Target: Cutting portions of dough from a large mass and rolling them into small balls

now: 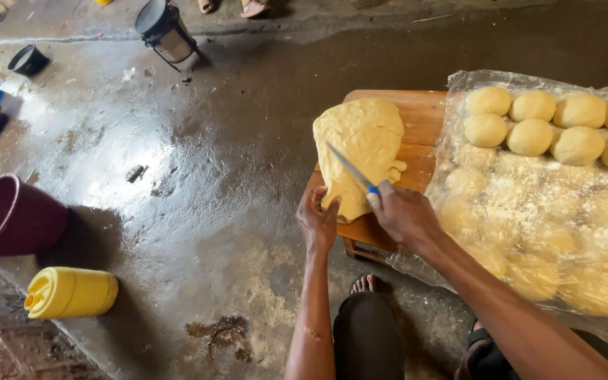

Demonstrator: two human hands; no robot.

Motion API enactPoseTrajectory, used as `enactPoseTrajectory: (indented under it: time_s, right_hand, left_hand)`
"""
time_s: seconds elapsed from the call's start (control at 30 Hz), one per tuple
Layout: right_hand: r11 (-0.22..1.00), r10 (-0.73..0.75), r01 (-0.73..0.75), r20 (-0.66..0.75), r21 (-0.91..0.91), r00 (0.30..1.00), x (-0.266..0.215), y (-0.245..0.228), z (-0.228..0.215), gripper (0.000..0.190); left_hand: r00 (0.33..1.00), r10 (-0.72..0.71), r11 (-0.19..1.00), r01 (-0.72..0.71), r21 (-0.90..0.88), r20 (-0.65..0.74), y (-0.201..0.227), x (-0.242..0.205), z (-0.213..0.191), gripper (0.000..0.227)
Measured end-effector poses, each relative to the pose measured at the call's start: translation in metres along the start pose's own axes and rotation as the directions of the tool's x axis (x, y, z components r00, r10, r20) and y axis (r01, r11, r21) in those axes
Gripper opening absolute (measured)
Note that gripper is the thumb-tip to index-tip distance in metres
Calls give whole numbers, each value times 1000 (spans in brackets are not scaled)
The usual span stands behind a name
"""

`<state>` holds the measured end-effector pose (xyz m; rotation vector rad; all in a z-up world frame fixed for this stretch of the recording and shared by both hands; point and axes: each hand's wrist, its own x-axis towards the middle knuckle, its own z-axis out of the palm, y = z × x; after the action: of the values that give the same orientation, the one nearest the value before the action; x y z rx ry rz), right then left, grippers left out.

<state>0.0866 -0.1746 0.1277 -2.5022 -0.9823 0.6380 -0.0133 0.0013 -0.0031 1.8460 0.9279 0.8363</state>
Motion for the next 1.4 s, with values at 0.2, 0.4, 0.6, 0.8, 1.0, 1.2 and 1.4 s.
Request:
enactPoseTrajectory:
  time_s: [0.2, 0.4, 0.6, 0.8, 1.0, 1.2, 1.4]
  right_hand:
    - [965, -258, 257, -26, -41, 966, 3, -5, 33, 44]
    - [946, -324, 322, 147, 35, 935, -49, 39, 64, 50]
    - [999, 17, -2, 312, -49, 950, -82, 39, 24, 49]
    - [995, -25, 35, 112, -88, 993, -60, 22, 8, 46]
    - [984, -155, 163, 108, -70, 982, -9, 5, 57, 46]
    - [871, -472, 441, -124, -216, 873, 21, 10, 109, 48]
    - [819, -569, 551, -104, -163, 815, -10, 53, 140, 54]
  left_hand:
    - [1000, 14, 999, -14, 43, 16, 14, -28, -28, 33]
    - [1000, 22, 967, -23, 255, 5, -25, -15, -53, 37]
    - [960, 175, 963, -213, 164, 218, 68, -34, -62, 66]
    - [943, 130, 870, -257, 421, 308, 49, -24, -30, 102]
    - [987, -120, 973, 95, 211, 110, -2, -12, -34, 50]
    - [994, -92, 990, 85, 110, 57, 11, -34, -59, 40]
    - [985, -169, 976, 170, -134, 21, -15, -39, -70, 45]
